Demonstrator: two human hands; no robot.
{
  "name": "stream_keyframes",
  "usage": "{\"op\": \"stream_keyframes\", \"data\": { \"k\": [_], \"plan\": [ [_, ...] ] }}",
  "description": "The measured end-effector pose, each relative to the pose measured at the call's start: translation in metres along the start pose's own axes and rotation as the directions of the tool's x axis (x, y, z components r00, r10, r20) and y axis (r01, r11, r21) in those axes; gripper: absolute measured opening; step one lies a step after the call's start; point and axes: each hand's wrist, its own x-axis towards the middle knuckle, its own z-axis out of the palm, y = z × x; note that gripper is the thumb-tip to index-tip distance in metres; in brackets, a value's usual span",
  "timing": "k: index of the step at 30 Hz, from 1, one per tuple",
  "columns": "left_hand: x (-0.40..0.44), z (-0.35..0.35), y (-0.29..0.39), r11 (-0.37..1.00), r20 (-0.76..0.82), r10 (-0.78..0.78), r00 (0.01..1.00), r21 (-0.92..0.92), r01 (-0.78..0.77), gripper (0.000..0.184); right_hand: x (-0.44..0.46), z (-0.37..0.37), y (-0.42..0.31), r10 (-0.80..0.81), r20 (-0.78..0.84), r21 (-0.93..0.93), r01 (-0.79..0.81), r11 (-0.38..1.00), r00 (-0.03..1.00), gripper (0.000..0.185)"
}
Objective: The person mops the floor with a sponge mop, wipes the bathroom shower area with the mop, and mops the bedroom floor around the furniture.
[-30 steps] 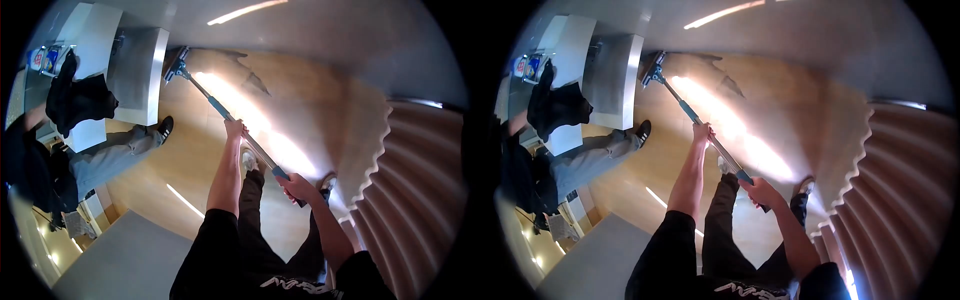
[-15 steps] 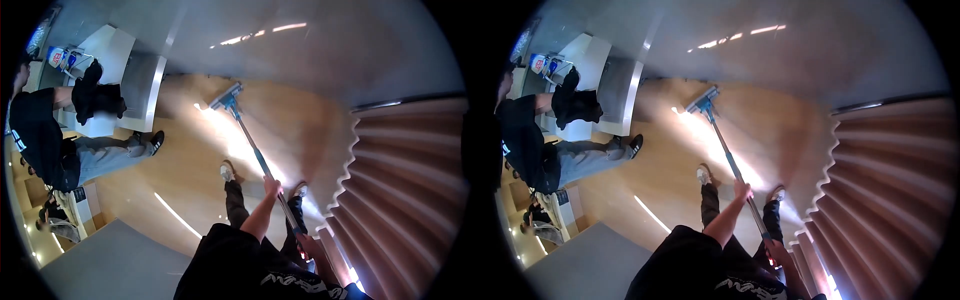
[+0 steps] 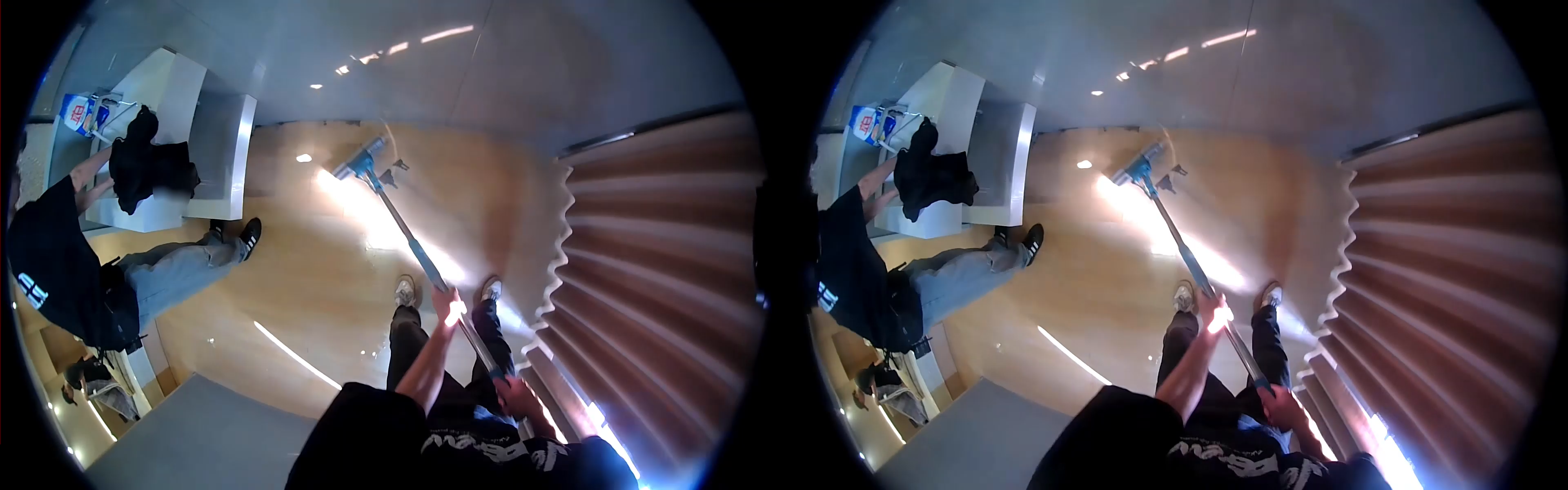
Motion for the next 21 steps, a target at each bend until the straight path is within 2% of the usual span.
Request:
{"op": "stream_keyframes", "data": {
  "k": [1,2,3,4,5,6,7,9,11,13,15,17,18,20,21],
  "plan": [
    [0.020,-0.012,0.019,0.996,0.127,0.087,0.988,0.009,-0.089,0.018,0.006,0.009,-0.023,0.017,0.007,0.039,-0.017,0.999,1.000,0.035],
    [0.038,-0.004,0.056,0.990,-0.044,-0.001,0.999,0.144,0.008,0.018,0.010,0.015,-0.056,0.032,0.002,-0.050,-0.032,0.998,0.999,0.037],
    [0.053,0.008,0.090,0.958,-0.225,-0.064,0.972,0.258,0.123,0.018,0.032,0.021,-0.070,0.034,-0.001,-0.033,-0.034,0.999,0.999,0.037],
    [0.096,-0.014,0.071,0.973,-0.234,0.043,0.971,0.230,0.013,0.014,0.059,0.026,-0.073,-0.001,0.052,-0.017,0.002,1.000,0.999,0.038],
    [0.116,-0.018,0.095,0.853,-0.195,-0.068,0.978,0.497,0.159,0.022,0.067,0.030,-0.090,-0.029,0.070,0.026,0.027,0.999,0.997,0.038],
    [0.145,-0.032,0.090,0.903,-0.170,-0.058,0.984,0.411,0.125,0.029,0.075,0.034,-0.106,-0.057,0.088,0.070,0.051,0.996,0.994,0.039],
    [0.141,-0.022,0.113,0.901,-0.171,-0.100,0.980,0.402,0.162,0.031,0.087,0.036,-0.108,-0.018,0.061,0.077,0.013,0.997,0.998,0.038],
    [0.146,-0.020,0.103,0.889,-0.203,-0.096,0.974,0.423,0.175,0.032,0.090,0.036,-0.101,-0.029,0.057,0.163,0.019,0.986,0.998,0.038],
    [0.147,-0.025,0.066,0.872,-0.146,-0.081,0.986,0.469,0.141,0.035,0.093,0.027,-0.070,-0.060,0.052,0.228,0.046,0.973,0.997,0.040],
    [0.110,0.007,0.072,0.848,-0.224,-0.045,0.973,0.507,0.156,0.040,0.089,0.017,-0.053,-0.060,0.061,0.216,0.046,0.975,0.996,0.041],
    [0.087,0.021,0.064,0.817,-0.196,-0.112,0.974,0.539,0.203,0.041,0.080,0.011,-0.026,0.003,-0.016,0.229,0.001,0.973,1.000,0.042],
    [0.084,0.000,0.018,0.618,-0.203,0.082,0.976,0.779,0.110,0.040,0.076,0.024,0.007,0.080,-0.009,0.251,-0.076,0.965,0.997,0.043],
    [0.073,-0.008,0.006,0.690,-0.259,-0.110,0.960,0.675,0.261,0.040,0.079,0.035,0.036,0.045,0.039,0.321,-0.055,0.946,0.998,0.043],
    [0.102,-0.056,-0.073,0.756,-0.232,-0.315,0.920,0.525,0.391,0.038,0.078,0.055,0.075,0.102,0.102,0.378,-0.134,0.916,0.990,0.042],
    [0.071,-0.049,-0.063,0.747,-0.250,-0.323,0.913,0.525,0.408,0.037,0.073,0.062,0.091,0.068,0.119,0.399,-0.111,0.910,0.990,0.043]
  ]
}}
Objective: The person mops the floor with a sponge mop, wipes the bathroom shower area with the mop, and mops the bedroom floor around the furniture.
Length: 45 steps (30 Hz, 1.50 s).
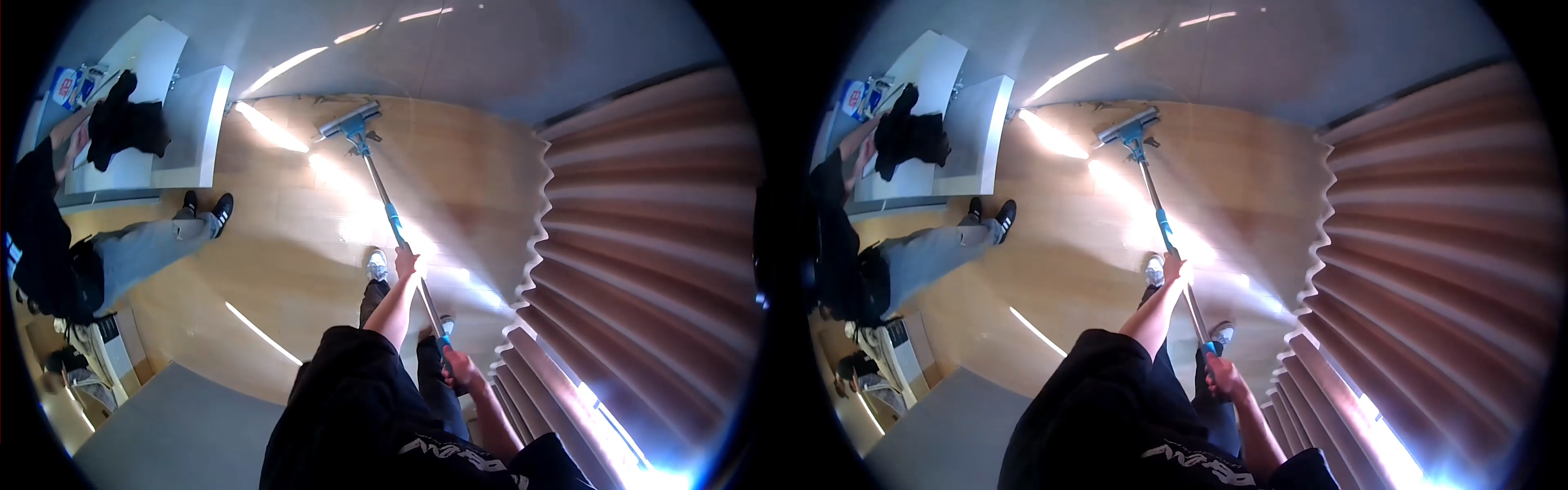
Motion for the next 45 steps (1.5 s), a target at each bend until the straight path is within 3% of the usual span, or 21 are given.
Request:
{"op": "stream_keyframes", "data": {
  "k": [1,3,10,13,16,17,19,21,24,28,29,31,33,34,36,37,39,40,42,44,45],
  "plan": [
    [-0.034,-0.001,-0.001,1.000,-0.011,-0.019,1.000,0.006,0.019,0.037,-0.003,-0.003,0.019,0.002,-0.003,0.010,-0.002,1.000,1.000,0.043],
    [-0.069,0.009,-0.023,0.943,-0.167,0.221,0.961,0.287,-0.167,0.028,-0.009,-0.013,0.052,-0.004,0.000,0.019,0.004,1.000,1.000,0.043],
    [-0.146,0.046,-0.127,0.963,-0.148,0.156,0.977,0.244,-0.117,0.029,-0.033,-0.069,0.177,0.029,0.020,0.019,-0.029,0.999,0.999,0.041],
    [-0.184,0.062,-0.162,0.980,-0.114,0.153,0.982,0.143,-0.136,0.038,-0.061,-0.093,0.212,0.028,-0.014,-0.038,-0.028,0.999,1.000,0.041],
    [-0.212,0.083,-0.183,0.992,-0.141,0.102,0.985,0.085,-0.090,0.030,-0.096,-0.112,0.221,0.013,-0.131,-0.088,-0.025,0.996,0.991,0.038],
    [-0.225,0.086,-0.180,0.992,-0.096,0.124,0.988,-0.011,-0.126,0.024,-0.110,-0.113,0.211,-0.001,-0.129,-0.091,-0.011,0.996,0.992,0.038],
    [-0.214,0.093,-0.191,0.977,-0.081,0.145,0.986,-0.148,-0.156,0.022,-0.130,-0.113,0.187,-0.044,-0.135,-0.406,-0.015,0.914,0.990,0.030],
    [-0.209,0.087,-0.185,0.931,-0.051,0.189,0.981,-0.310,-0.195,0.025,-0.122,-0.120,0.187,-0.094,-0.123,-0.427,0.033,0.903,0.988,0.029],
    [-0.200,0.066,-0.158,0.887,-0.072,0.235,0.969,-0.393,-0.245,0.027,-0.120,-0.102,0.151,-0.125,-0.117,-0.477,0.055,0.877,0.985,0.030],
    [-0.157,0.026,-0.059,0.797,-0.079,0.298,0.951,-0.527,-0.293,0.027,-0.111,-0.062,0.031,-0.170,-0.121,-0.678,0.044,0.734,0.978,0.028],
    [-0.140,0.012,-0.023,0.825,-0.071,0.314,0.947,-0.473,-0.309,0.031,-0.096,-0.057,0.003,-0.201,-0.062,-0.646,0.114,0.755,0.978,0.025],
    [-0.049,-0.011,0.012,0.582,-0.131,0.582,0.802,-0.622,-0.524,0.029,-0.061,-0.041,-0.064,-0.268,0.024,-0.668,0.215,0.713,0.963,0.020],
    [-0.036,-0.050,0.142,0.798,-0.192,0.403,0.895,-0.405,-0.447,0.008,-0.036,-0.006,-0.169,-0.322,0.154,-0.726,0.329,0.604,0.934,0.021],
    [0.003,-0.056,0.163,0.745,-0.190,0.399,0.897,-0.504,-0.437,0.007,-0.018,0.005,-0.208,-0.325,0.231,-0.713,0.387,0.585,0.917,0.023],
    [0.005,-0.068,0.220,0.864,-0.111,0.195,0.975,-0.451,-0.224,0.009,-0.015,0.027,-0.256,-0.330,0.187,-0.693,0.362,0.623,0.925,0.024],
    [0.006,-0.062,0.239,0.863,-0.108,0.190,0.976,-0.455,-0.219,0.009,-0.013,0.031,-0.273,-0.330,0.152,-0.666,0.344,0.662,0.932,0.025],
    [0.007,-0.048,0.255,0.870,-0.163,0.091,0.982,-0.467,-0.158,0.011,-0.007,0.013,-0.288,-0.269,0.099,-0.566,0.277,0.777,0.958,0.030],
    [0.005,-0.039,0.256,0.931,-0.202,0.127,0.971,-0.313,-0.187,0.012,-0.010,0.007,-0.289,-0.267,0.060,-0.529,0.257,0.809,0.962,0.032],
    [-0.018,-0.025,0.245,0.957,-0.162,0.163,0.973,-0.216,-0.196,0.013,-0.012,-0.007,-0.274,-0.241,0.041,-0.539,0.224,0.812,0.970,0.033],
    [0.012,0.006,0.214,0.944,-0.218,0.172,0.961,-0.243,-0.224,0.008,-0.017,-0.025,-0.263,-0.209,-0.014,-0.527,0.170,0.833,0.978,0.034],
    [-0.012,0.017,0.215,0.943,-0.231,0.164,0.959,-0.247,-0.221,0.009,-0.023,-0.034,-0.254,-0.170,-0.056,-0.484,0.122,0.867,0.984,0.034]
  ]
}}
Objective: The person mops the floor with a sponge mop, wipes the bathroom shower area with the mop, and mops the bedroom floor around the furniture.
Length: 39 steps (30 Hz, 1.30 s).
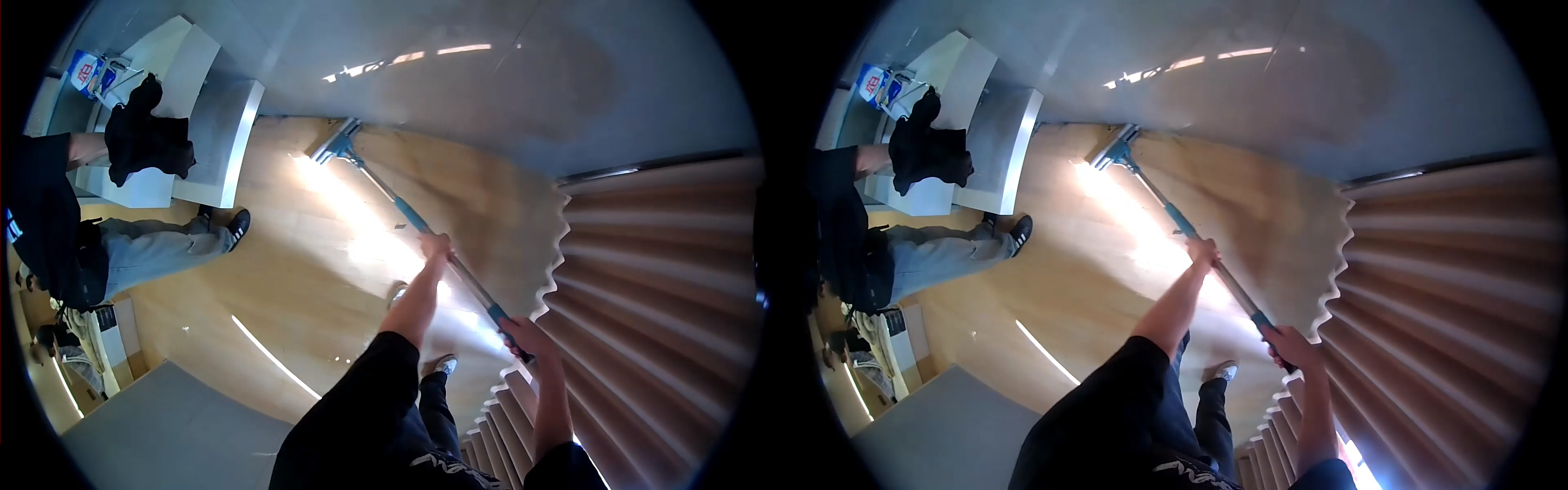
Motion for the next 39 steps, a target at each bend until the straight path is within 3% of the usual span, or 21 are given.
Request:
{"op": "stream_keyframes", "data": {
  "k": [3,6,7,9,12,14,16,17,21,25,28,29,30,32,33,34,35,36,37,38,39],
  "plan": [
    [-0.043,0.016,-0.002,0.995,0.082,-0.099,0.992,0.001,0.100,0.025,-0.026,-0.014,0.018,0.112,-0.049,0.085,-0.108,0.991,0.993,0.034],
    [-0.087,0.015,-0.013,0.981,0.046,-0.104,0.994,0.166,0.095,0.033,-0.050,-0.006,0.052,0.155,-0.071,0.134,-0.144,0.980,0.985,0.033],
    [-0.099,0.014,-0.020,0.975,0.089,-0.161,0.983,0.170,0.144,0.031,-0.055,-0.001,0.070,0.153,-0.072,0.131,-0.143,0.981,0.986,0.033],
    [-0.075,0.032,-0.097,0.903,0.069,-0.083,0.994,0.427,0.046,0.035,-0.062,0.013,0.112,0.152,-0.008,0.318,-0.142,0.938,0.988,0.031],
    [-0.141,-0.002,-0.080,0.891,0.180,-0.197,0.964,0.443,0.100,0.037,-0.088,0.052,0.148,0.186,0.083,0.515,-0.202,0.833,0.979,0.032],
    [-0.147,-0.007,-0.139,0.876,0.178,-0.151,0.972,0.481,0.048,0.034,-0.109,0.075,0.179,0.206,0.099,0.532,-0.226,0.816,0.974,0.033],
    [-0.203,-0.031,-0.118,0.867,0.225,-0.287,0.931,0.474,0.153,0.032,-0.134,0.094,0.204,0.223,0.130,0.529,-0.257,0.809,0.966,0.033],
    [-0.208,-0.031,-0.153,0.838,0.207,-0.215,0.954,0.541,0.071,0.030,-0.152,0.097,0.209,0.235,0.139,0.523,-0.273,0.807,0.962,0.033],
    [-0.246,-0.047,-0.213,0.901,0.314,-0.296,0.902,0.406,0.154,0.034,-0.209,0.103,0.211,0.326,0.150,0.592,-0.349,0.726,0.933,0.031],
    [-0.262,-0.078,-0.173,0.947,0.334,-0.288,0.897,0.237,0.216,0.034,-0.213,0.118,0.221,0.277,0.022,0.394,-0.263,0.880,0.961,0.032],
    [-0.246,-0.092,-0.159,0.973,0.336,-0.158,0.928,-0.108,0.205,0.027,-0.206,0.126,0.209,0.211,-0.016,0.233,-0.201,0.952,0.977,0.031],
    [-0.232,-0.096,-0.154,0.921,0.392,-0.189,0.900,-0.246,0.301,0.025,-0.198,0.119,0.185,0.182,-0.026,0.192,-0.173,0.966,0.983,0.031],
    [-0.227,-0.103,-0.127,0.889,0.423,-0.095,0.901,-0.371,0.268,0.025,-0.190,0.115,0.158,0.178,-0.004,0.223,-0.173,0.959,0.984,0.031],
    [-0.174,-0.109,-0.126,0.883,0.461,-0.028,0.887,-0.405,0.239,0.026,-0.161,0.109,0.126,0.139,-0.002,0.086,-0.138,0.987,0.990,0.032],
    [-0.164,-0.113,-0.090,0.881,0.390,0.004,0.921,-0.436,0.181,0.017,-0.145,0.108,0.102,0.107,-0.008,0.029,-0.106,0.994,0.994,0.031],
    [-0.148,-0.118,-0.065,0.889,0.364,0.207,0.908,-0.457,-0.019,0.012,-0.129,0.107,0.079,0.074,-0.011,-0.026,-0.074,0.997,0.997,0.031],
    [-0.115,-0.120,-0.054,0.888,0.321,0.206,0.924,-0.458,-0.039,0.021,-0.105,0.104,0.059,0.016,0.072,0.003,-0.016,1.000,0.997,0.032],
    [-0.081,-0.123,-0.042,0.849,0.317,0.156,0.935,-0.527,0.036,0.016,-0.086,0.103,0.035,0.010,0.111,-0.017,-0.008,1.000,0.994,0.033],
    [-0.038,-0.123,-0.038,0.929,0.193,0.155,0.969,-0.361,-0.076,0.014,-0.066,0.106,0.013,-0.001,0.052,-0.073,0.005,0.997,0.999,0.037],
    [-0.009,-0.128,-0.022,0.895,0.171,0.179,0.969,-0.438,-0.087,0.011,-0.059,0.101,-0.024,-0.095,0.131,-0.154,0.115,0.981,0.987,0.041],
    [0.020,-0.136,-0.003,0.914,0.245,0.210,0.947,-0.393,-0.101,0.011,-0.037,0.099,-0.042,-0.097,0.159,-0.219,0.130,0.967,0.983,0.043]
  ]
}}
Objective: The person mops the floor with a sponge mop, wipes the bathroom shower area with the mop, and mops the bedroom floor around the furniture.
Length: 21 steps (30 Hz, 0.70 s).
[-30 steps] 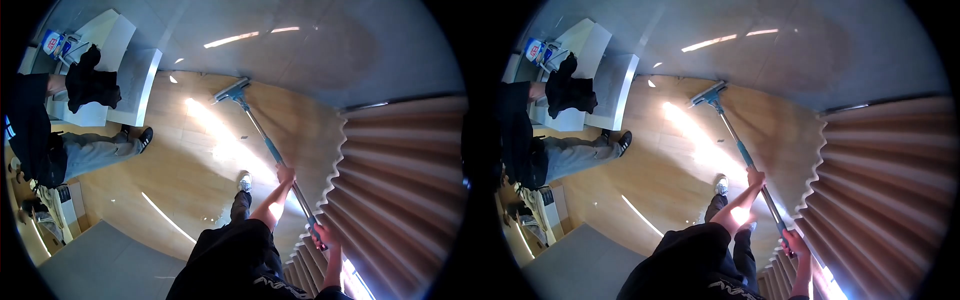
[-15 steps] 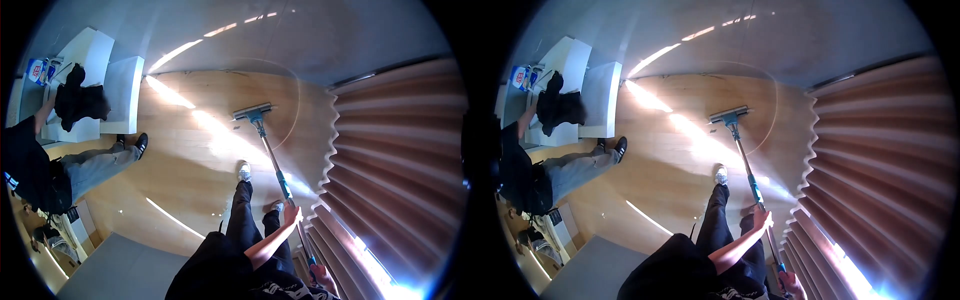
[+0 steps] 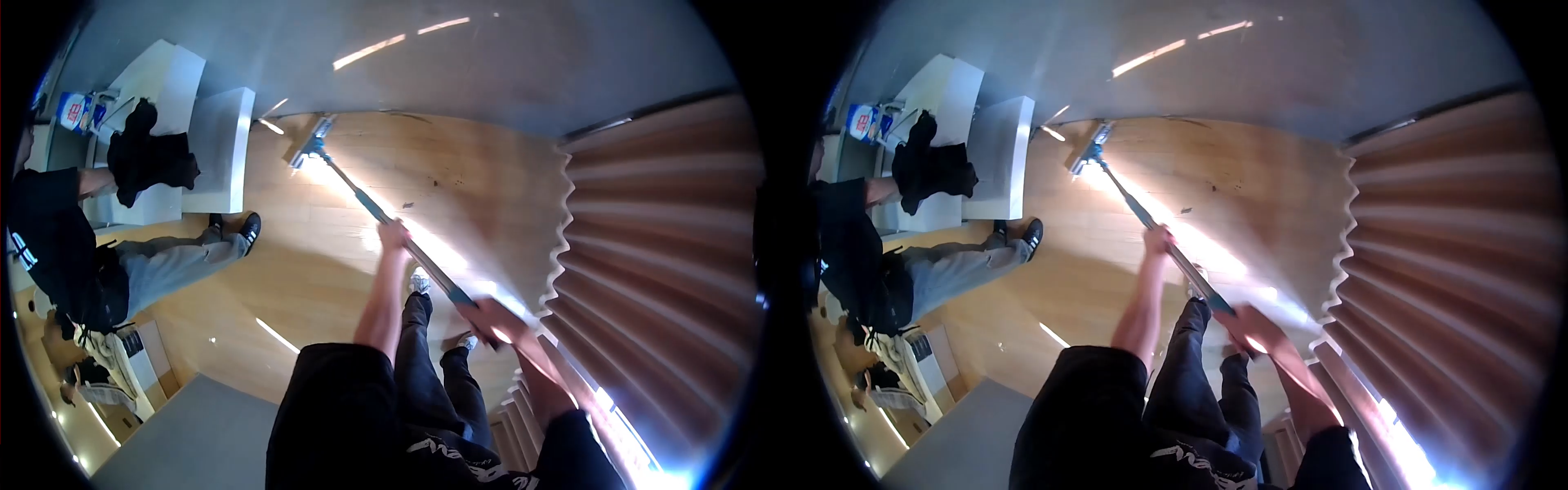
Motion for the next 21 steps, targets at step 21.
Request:
{"op": "stream_keyframes", "data": {
  "k": [21],
  "plan": [
    [-0.076,0.220,-0.121,0.896,-0.197,-0.287,0.937,0.291,0.336,0.017,-0.090,-0.126,0.150,0.135,-0.144,0.451,-0.056,0.891,0.980,0.033]
  ]
}}
